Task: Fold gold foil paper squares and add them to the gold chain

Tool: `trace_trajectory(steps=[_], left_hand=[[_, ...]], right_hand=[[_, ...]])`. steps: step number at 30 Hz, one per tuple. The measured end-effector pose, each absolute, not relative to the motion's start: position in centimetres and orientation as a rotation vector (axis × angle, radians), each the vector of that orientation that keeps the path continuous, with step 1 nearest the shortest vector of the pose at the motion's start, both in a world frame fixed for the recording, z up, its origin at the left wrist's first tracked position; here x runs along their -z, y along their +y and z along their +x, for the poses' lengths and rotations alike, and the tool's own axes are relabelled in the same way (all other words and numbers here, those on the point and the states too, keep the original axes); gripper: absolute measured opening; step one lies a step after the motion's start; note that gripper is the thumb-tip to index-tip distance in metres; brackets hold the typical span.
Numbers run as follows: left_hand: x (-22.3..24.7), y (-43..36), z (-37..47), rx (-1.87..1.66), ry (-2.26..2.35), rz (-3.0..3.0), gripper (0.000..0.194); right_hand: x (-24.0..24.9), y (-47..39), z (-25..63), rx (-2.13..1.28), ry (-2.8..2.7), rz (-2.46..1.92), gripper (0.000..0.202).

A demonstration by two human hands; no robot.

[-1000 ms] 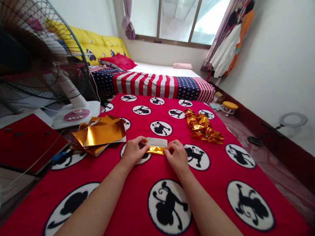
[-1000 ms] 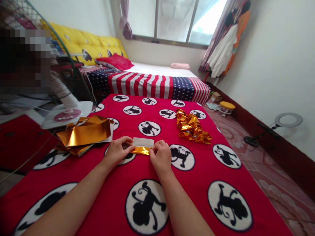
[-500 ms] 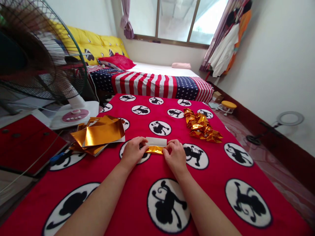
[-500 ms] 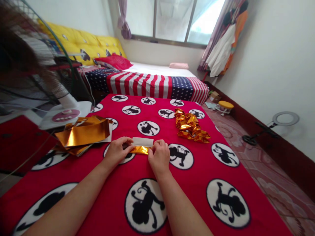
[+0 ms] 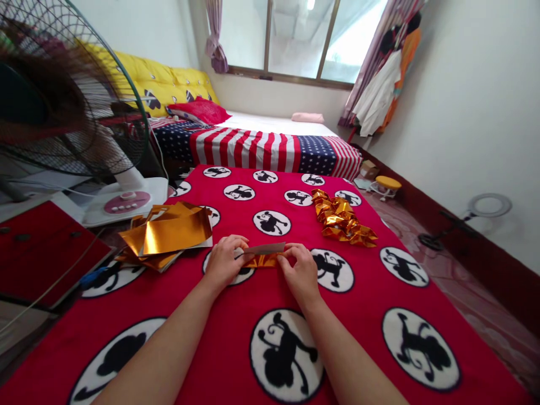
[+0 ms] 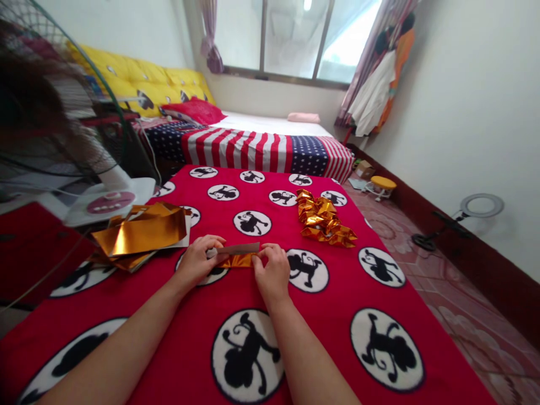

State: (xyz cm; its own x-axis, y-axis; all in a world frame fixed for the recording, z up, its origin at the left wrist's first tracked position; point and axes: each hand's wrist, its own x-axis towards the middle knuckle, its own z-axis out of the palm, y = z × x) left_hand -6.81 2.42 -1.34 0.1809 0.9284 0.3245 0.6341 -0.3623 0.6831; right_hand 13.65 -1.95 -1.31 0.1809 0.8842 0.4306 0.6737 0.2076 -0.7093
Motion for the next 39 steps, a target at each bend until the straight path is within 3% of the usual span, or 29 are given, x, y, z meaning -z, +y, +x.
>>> trace_trajectory(steps=[8, 19, 28, 39], left_hand=[[1.14, 1.75, -5.97, -1.110, 1.150, 1.507, 0.032], [0.91, 1.69, -5.83, -1.179, 1.129, 1.352, 0.055], [1.18, 1.66, -5.83, -1.162, 1.143, 1.480, 0.051], [1.55, 1.81, -5.94, -1.194, 1.121, 1.492, 0.055]], right_hand=[[1.62, -1.72, 13.92, -0.730, -1.245, -1.285, 0.019], [1.39, -1.71, 13.74, -0.748, -1.134, -1.284, 0.022], [1.37, -1.52, 13.61, -0.847, -1.039, -1.203, 0.029], [1.15, -1.64, 13.64, -0.867, -1.082, -1.175, 0.021]])
